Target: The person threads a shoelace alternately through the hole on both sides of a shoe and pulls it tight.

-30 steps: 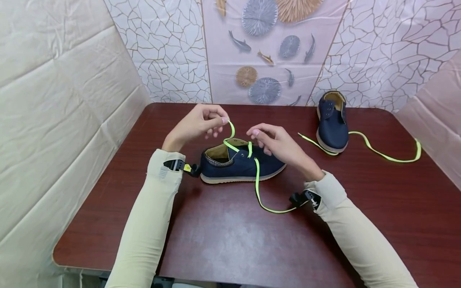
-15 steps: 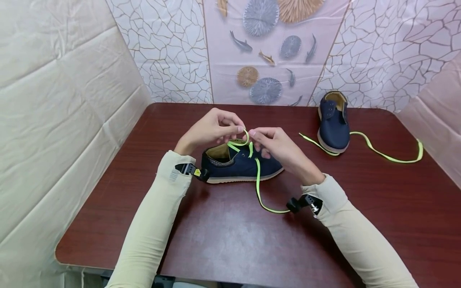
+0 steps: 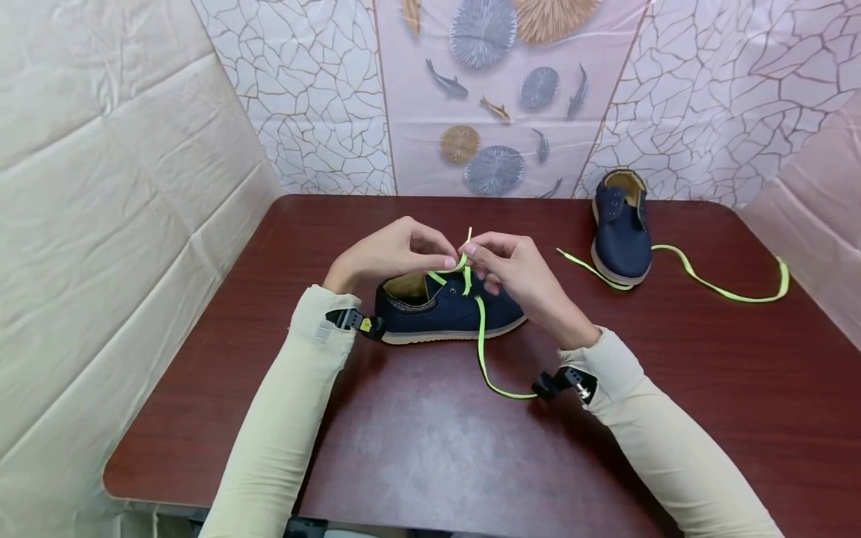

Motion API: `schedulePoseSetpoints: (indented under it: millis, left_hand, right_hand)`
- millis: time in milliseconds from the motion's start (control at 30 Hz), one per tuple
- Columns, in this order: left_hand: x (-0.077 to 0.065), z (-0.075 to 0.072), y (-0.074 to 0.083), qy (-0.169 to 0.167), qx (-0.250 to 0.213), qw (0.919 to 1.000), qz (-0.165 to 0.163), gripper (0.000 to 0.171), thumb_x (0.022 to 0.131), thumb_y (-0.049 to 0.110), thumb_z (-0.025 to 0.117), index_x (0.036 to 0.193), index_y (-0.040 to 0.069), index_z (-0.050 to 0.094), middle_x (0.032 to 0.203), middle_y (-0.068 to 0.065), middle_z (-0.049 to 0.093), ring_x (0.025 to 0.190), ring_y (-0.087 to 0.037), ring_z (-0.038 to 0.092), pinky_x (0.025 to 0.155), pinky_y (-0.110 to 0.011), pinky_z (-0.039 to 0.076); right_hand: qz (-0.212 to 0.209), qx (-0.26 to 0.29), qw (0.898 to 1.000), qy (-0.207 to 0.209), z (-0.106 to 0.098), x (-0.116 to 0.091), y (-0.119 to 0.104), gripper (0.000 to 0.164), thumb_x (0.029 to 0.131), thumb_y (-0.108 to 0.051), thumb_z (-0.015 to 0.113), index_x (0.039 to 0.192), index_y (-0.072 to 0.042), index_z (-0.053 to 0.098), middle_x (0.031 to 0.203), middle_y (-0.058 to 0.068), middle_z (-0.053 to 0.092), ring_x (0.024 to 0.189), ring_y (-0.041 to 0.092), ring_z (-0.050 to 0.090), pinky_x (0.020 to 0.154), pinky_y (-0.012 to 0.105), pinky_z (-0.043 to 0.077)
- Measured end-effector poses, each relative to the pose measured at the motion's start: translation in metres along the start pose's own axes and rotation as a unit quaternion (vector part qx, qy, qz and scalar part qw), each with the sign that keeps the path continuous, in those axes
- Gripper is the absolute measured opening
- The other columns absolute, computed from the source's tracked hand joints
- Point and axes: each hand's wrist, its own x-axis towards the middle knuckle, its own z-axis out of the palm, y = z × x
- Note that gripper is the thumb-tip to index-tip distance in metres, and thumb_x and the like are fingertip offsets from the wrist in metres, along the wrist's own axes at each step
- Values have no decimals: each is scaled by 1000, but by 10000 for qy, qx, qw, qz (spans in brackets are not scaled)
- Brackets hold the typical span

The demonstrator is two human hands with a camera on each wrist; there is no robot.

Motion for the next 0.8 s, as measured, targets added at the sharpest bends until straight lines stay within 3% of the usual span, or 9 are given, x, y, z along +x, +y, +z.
schedulePoseSetpoints:
  millis: [67, 200, 267, 400, 533, 667, 800]
  left_hand:
    - [4, 2, -1, -85, 231, 9997, 92, 16, 101, 25, 74, 108, 13, 82, 99, 3, 78, 93, -12, 67, 89, -30, 54]
    - [7, 4, -1, -155, 321, 9992, 172, 12, 102, 15, 71, 101, 10, 82, 93, 1, 77, 89, -12, 65, 88, -31, 54]
    - [6, 4, -1, -117, 311, 9993, 163, 12, 102, 12, 70, 100, 9, 81, 91, -1, 76, 87, -13, 65, 87, -30, 53]
    - [4, 5, -2, 282, 203, 9994, -31, 12, 100, 13, 69, 98, 7, 79, 87, -4, 73, 83, -14, 62, 81, -30, 51]
    - [4, 6, -6, 755, -17, 9961, -458, 12, 100, 13, 67, 95, 7, 76, 82, -8, 72, 74, -21, 63, 69, -30, 50]
    - [3, 7, -10, 689, -8, 9953, -683, 14, 102, 13, 63, 95, 9, 74, 78, -7, 71, 69, -31, 63, 59, -28, 46]
    - [4, 7, -11, 586, 32, 9959, -689, 13, 102, 13, 62, 96, 10, 73, 77, -6, 70, 67, -35, 61, 54, -28, 44]
  right_hand:
    - [-18, 127, 9999, 89, 1, 1, 2, 20, 104, -17, 70, 109, 2, 71, 76, 1, 63, 62, 11, 50, 54, 22, 44]
    - [-29, 294, 9994, 186, 1, 2, 7, 11, 103, -16, 71, 104, -6, 74, 78, 3, 66, 61, 11, 51, 53, 22, 45]
    - [-23, 275, 9994, 199, 2, 2, 8, 14, 103, -17, 71, 106, -3, 73, 77, 4, 66, 61, 11, 51, 53, 22, 45]
    - [91, -299, 9987, 399, 1, 5, 11, 28, 104, -23, 70, 112, 4, 71, 80, 5, 66, 60, 11, 51, 52, 22, 45]
    - [615, -1370, 9875, 490, -5, 5, 16, 38, 108, -35, 63, 105, 2, 73, 77, 3, 62, 54, 11, 46, 50, 23, 43]
    - [1274, -1699, 9772, 39, -10, 7, 22, 46, 108, -43, 60, 94, -1, 73, 65, -2, 53, 49, 9, 37, 48, 24, 36]
    - [1396, -1593, 9773, -106, -12, 8, 24, 44, 107, -42, 63, 87, -3, 71, 63, -5, 48, 48, 7, 31, 48, 23, 30]
